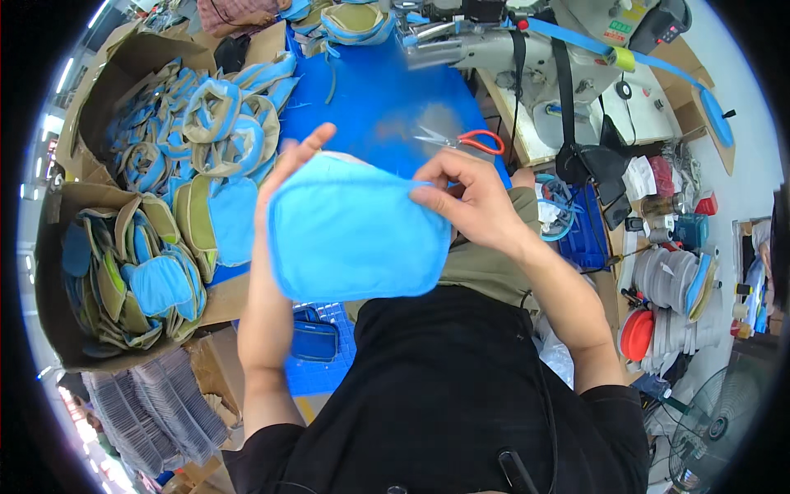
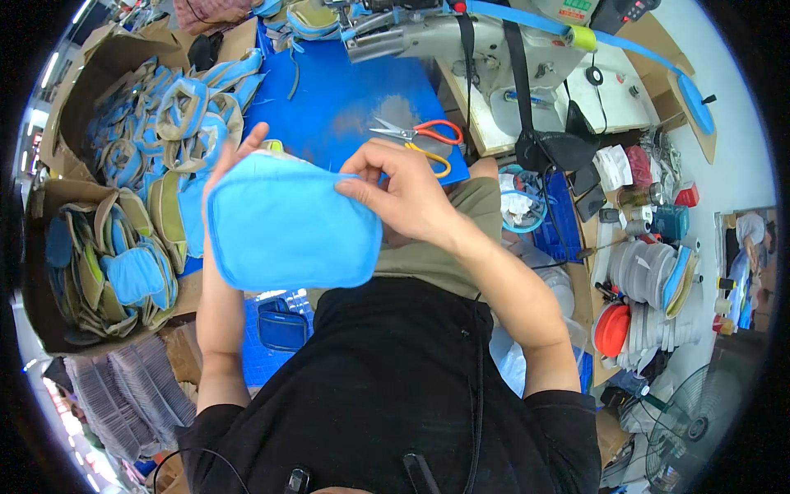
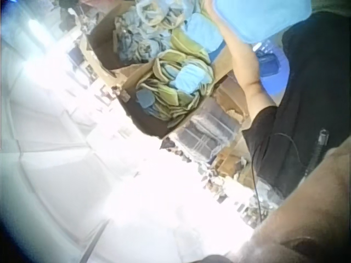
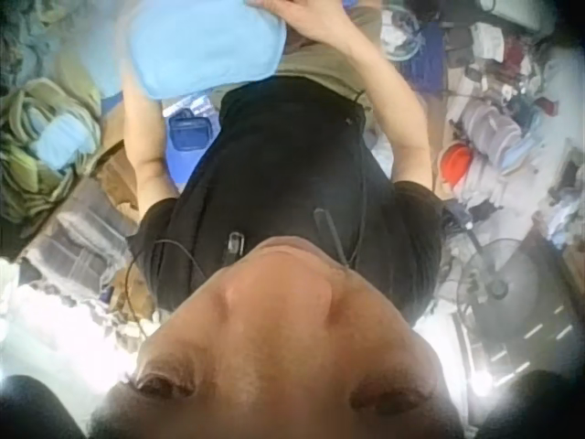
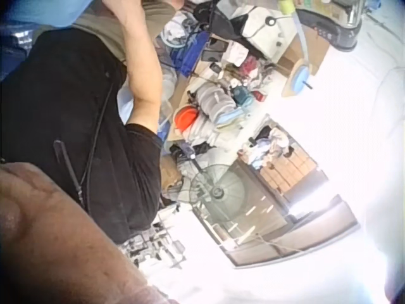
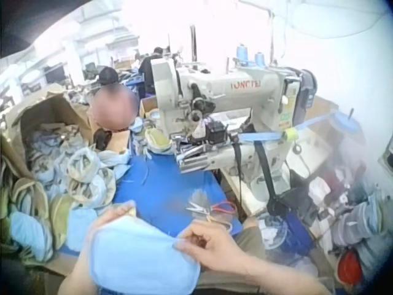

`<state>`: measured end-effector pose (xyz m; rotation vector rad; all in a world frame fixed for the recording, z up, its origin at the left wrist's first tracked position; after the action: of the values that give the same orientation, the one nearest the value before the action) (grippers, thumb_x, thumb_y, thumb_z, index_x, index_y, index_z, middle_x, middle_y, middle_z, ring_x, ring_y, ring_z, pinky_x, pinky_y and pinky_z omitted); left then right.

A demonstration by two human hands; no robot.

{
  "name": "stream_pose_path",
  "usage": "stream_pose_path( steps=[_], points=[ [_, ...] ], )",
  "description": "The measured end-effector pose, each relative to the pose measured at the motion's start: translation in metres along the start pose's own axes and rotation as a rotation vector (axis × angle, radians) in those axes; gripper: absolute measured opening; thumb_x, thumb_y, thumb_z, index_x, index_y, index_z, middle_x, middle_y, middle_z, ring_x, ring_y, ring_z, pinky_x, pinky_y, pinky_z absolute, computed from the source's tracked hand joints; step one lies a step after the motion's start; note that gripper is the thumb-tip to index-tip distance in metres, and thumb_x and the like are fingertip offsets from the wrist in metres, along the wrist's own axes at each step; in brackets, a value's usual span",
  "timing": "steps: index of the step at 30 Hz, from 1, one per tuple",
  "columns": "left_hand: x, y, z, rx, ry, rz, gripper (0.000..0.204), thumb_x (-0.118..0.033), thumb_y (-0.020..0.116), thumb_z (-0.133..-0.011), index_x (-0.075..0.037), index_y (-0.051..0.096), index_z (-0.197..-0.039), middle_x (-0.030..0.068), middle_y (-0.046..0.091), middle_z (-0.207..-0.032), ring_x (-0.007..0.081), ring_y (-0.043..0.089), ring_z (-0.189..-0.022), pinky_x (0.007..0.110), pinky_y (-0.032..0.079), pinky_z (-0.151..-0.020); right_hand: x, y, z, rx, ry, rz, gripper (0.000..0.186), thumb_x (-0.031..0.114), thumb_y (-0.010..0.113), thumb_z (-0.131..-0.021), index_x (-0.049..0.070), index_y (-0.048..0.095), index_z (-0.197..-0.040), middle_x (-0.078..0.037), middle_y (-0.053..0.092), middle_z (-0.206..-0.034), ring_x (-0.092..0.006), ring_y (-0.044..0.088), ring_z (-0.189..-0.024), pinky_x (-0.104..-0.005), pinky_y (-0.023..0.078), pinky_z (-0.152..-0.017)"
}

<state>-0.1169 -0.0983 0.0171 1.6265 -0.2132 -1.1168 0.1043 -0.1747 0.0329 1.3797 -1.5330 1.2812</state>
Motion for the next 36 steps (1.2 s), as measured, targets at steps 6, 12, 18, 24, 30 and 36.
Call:
stream_pose_path(
  steps=[6, 12, 18, 24, 30, 36],
  points=[
    [0.032, 0.005, -0.001, -0.121, 0.457, 0.256, 0.083, -0.058, 0.06, -0.098, -0.006, 0.034, -0.157, 0.0207, 0.048, -0.15, 0.0314, 0.052, -0.136, 0.05, 0.048, -0.11, -0.037, 0.001, -0.031, -0.316, 0.202, -0.324, 0.015, 0.014, 0.072, -0.099, 0.002, 0.065, -0.103, 0.002, 0.064, -0.086, -0.0019, 0.054, -0.07, -0.0196, 0.046, -0.063],
    [0.029, -0.009, -0.035, -0.448, 0.381, -0.196, 0.066, -0.018, 0.064, -0.093, 0.003, 0.038, -0.15, 0.0195, 0.055, -0.143, 0.0323, 0.057, -0.131, 0.049, 0.047, -0.112, -0.046, -0.052, -0.054, -0.463, 0.095, -0.259, 0.022, 0.013, 0.068, -0.101, 0.003, 0.059, -0.118, 0.001, 0.062, -0.092, -0.0046, 0.056, -0.074, -0.0206, 0.048, -0.065],
    [-0.006, -0.015, -0.07, -0.48, 0.349, -0.251, 0.062, -0.012, 0.065, -0.09, 0.006, 0.042, -0.145, 0.0204, 0.059, -0.136, 0.0324, 0.061, -0.125, 0.047, 0.051, -0.108, -0.03, -0.199, -0.078, -0.764, -0.091, 0.297, 0.039, 0.008, 0.066, -0.099, -0.002, 0.052, -0.134, -0.002, 0.063, -0.094, -0.0045, 0.055, -0.071, -0.0196, 0.045, -0.062],
    [-0.027, -0.011, -0.085, -0.466, 0.272, -0.193, 0.063, -0.011, 0.065, -0.087, 0.008, 0.043, -0.143, 0.0225, 0.06, -0.133, 0.0351, 0.064, -0.119, 0.05, 0.055, -0.101, -0.023, -0.221, -0.083, -0.821, -0.105, 0.484, 0.04, 0.012, 0.07, -0.098, 0.0, 0.056, -0.133, -0.003, 0.066, -0.087, -0.0051, 0.054, -0.064, -0.0229, 0.044, -0.057],
    [-0.034, -0.016, -0.087, -0.513, 0.256, -0.161, 0.063, -0.011, 0.065, -0.086, 0.008, 0.044, -0.142, 0.0229, 0.06, -0.132, 0.0359, 0.064, -0.118, 0.052, 0.055, -0.102, -0.04, -0.247, -0.099, -0.701, 0.044, 0.855, 0.024, 0.028, 0.071, -0.1, 0.005, 0.071, -0.103, -0.004, 0.064, -0.067, -0.0095, 0.057, -0.061, -0.0282, 0.047, -0.059],
    [-0.039, -0.014, -0.094, -0.449, 0.22, -0.169, 0.062, -0.01, 0.064, -0.086, 0.008, 0.043, -0.142, 0.0229, 0.06, -0.132, 0.0366, 0.065, -0.118, 0.052, 0.056, -0.102, -0.048, -0.261, -0.083, -0.875, 0.042, 0.753, 0.024, 0.028, 0.07, -0.1, 0.006, 0.072, -0.108, -0.002, 0.068, -0.073, -0.0089, 0.057, -0.062, -0.0271, 0.046, -0.059]
  ],
)
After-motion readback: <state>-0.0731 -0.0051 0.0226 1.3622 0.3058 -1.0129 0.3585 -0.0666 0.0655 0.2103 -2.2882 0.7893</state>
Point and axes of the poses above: each hand's wrist, its own z-axis away from the middle knuckle, its own y-axis out of the palm, x = y × z, the point moved 6 cm from there along -z, towards the middle knuckle
